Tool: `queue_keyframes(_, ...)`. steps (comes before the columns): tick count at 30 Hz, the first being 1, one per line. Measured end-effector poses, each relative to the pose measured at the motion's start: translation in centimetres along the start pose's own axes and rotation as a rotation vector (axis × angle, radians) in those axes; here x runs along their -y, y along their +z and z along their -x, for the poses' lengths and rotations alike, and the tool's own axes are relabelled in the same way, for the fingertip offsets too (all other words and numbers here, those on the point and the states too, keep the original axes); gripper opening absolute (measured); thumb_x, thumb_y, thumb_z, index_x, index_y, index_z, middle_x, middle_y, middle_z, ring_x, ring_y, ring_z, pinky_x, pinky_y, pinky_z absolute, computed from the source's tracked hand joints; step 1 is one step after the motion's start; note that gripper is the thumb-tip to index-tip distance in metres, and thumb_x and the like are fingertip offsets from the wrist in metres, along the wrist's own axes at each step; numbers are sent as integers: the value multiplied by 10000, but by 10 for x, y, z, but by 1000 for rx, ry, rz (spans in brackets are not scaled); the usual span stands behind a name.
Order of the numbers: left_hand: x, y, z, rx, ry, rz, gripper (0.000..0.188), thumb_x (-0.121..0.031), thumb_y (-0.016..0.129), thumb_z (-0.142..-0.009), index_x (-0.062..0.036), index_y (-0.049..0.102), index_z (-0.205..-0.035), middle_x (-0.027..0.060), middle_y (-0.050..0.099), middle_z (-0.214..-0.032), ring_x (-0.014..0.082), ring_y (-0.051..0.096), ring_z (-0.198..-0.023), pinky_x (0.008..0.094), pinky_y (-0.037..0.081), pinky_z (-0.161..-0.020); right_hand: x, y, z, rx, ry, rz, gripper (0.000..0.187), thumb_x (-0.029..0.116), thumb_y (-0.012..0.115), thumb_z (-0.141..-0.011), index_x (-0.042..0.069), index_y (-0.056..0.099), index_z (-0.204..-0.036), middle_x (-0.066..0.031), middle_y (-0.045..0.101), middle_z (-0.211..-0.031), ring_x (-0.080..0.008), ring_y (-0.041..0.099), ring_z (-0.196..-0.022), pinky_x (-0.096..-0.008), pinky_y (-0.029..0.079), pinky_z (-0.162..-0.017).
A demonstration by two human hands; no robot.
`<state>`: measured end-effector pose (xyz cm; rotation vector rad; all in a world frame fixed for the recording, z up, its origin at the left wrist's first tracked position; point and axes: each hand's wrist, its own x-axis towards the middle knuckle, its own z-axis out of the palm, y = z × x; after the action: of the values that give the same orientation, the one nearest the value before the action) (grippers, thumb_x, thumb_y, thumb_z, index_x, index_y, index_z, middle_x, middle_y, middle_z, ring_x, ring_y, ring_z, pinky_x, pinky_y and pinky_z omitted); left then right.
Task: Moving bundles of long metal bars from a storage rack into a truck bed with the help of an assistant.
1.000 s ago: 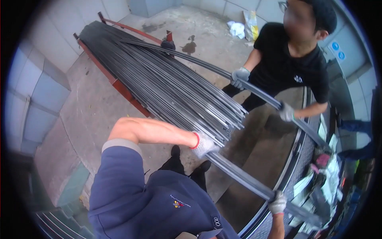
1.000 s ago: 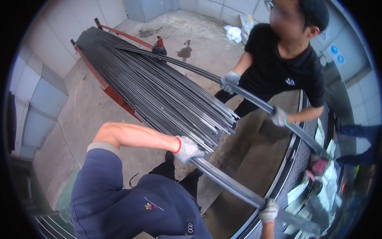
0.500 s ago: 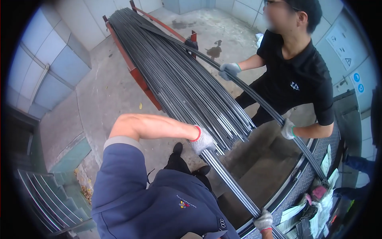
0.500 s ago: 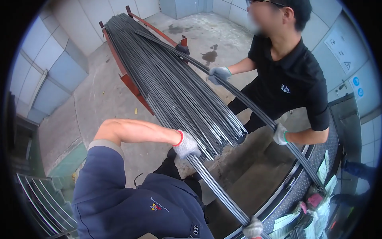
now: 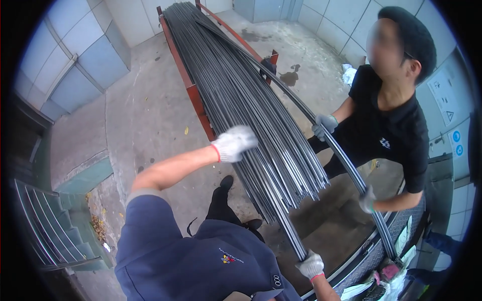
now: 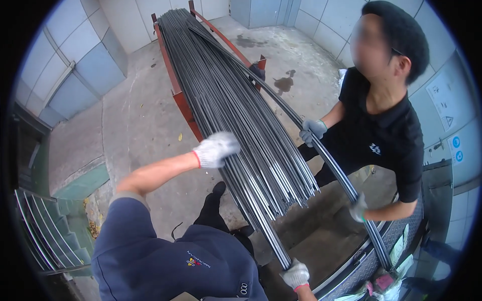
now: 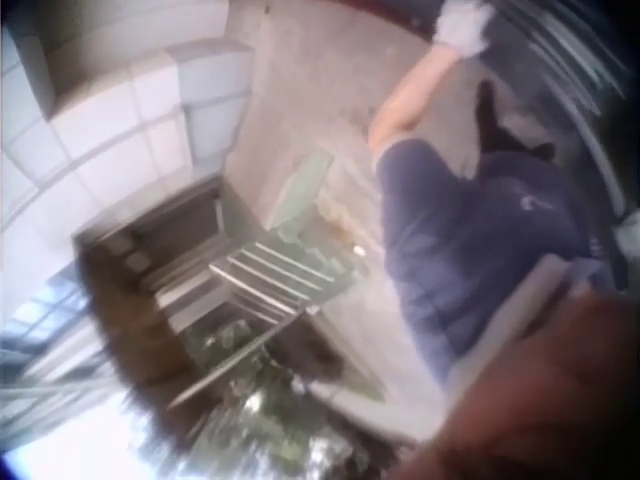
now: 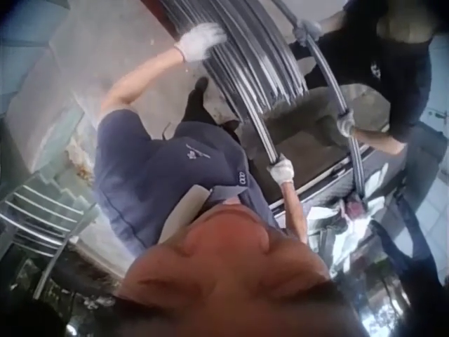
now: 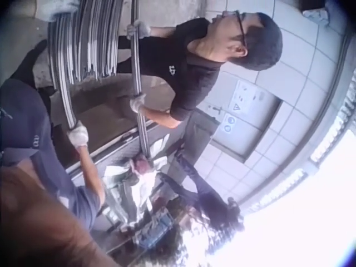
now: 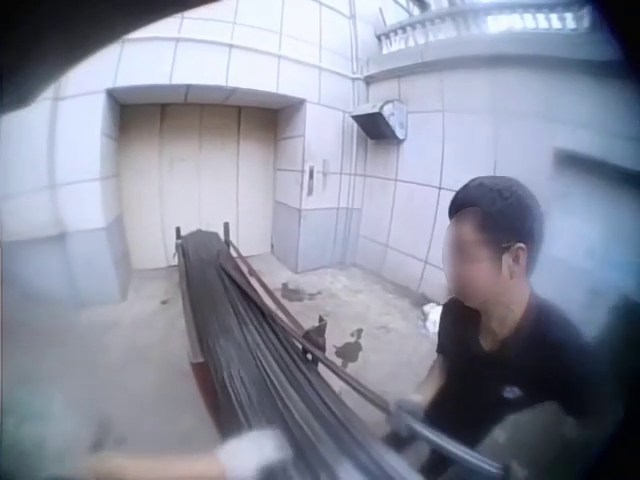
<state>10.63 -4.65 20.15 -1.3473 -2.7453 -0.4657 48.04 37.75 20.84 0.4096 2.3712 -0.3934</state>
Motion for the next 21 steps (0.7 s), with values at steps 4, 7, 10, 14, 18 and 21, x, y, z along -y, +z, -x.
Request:
queue_keyframes(4, 8, 62, 55, -729, -892, 521, 957, -250, 886, -785, 26, 398, -1560, 218, 522, -1532, 388, 478, -1448, 458, 398, -1213, 74, -24, -37, -41, -26, -10, 630, 284, 874, -670, 74, 704, -1239, -231, 764, -1033, -400, 741, -1004, -448, 601, -886)
queue_keyframes(7, -60, 110, 44, -355, -1037, 1540, 1033, -442, 848, -866, 58, 310, -1593, 261, 461, -1577, 371, 445, -1478, 476, 372, -1227, 114, -31, -65, -68, -24, -5, 647, 300, 870, -689, 55, 693, -1261, -242, 764, -1021, -408, 742, -998, -464, 597, -894)
queue_keyframes(10, -141, 132, 13, -100, -785, 2586, 609, -421, 738, -981, -32, 568, -1418, 120, 632, -1385, 288, 553, -1355, 451, 370, -1209, 154, -31, -93, -190, -94, 23, 586, 412, 858, -727, 45, 668, -1143, -238, 756, -926, -432, 746, -901, -506, 603, -821)
queue_keyframes(14, -141, 134, -18, -311, -932, 2684, 242, -218, 669, -991, -41, 646, -1154, 127, 716, -1025, 267, 722, -925, 420, 595, -894, 191, -27, -119, -269, -95, 136, 632, 378, 846, -753, 54, 590, -1232, -212, 735, -995, -413, 738, -924, -500, 597, -831)
queue_keyframes(18, -95, 153, -29, -461, -1205, 2523, 194, -205, 633, -955, -19, 652, -1006, 157, 724, -936, 304, 730, -857, 463, 619, -825, 128, -1, -79, -442, -185, 85, 666, 349, 818, -798, 75, 561, -1348, -226, 722, -1137, -416, 725, -993, -494, 582, -877)
queue_keyframes(21, -60, 146, -27, -487, -1315, 2408, 193, -219, 624, -926, -27, 643, -935, 157, 690, -850, 335, 716, -812, 500, 616, -782, 41, 17, -29, -347, -48, 181, 803, 272, 859, -686, 49, 520, -1380, -227, 680, -1163, -429, 669, -1087, -506, 540, -971)
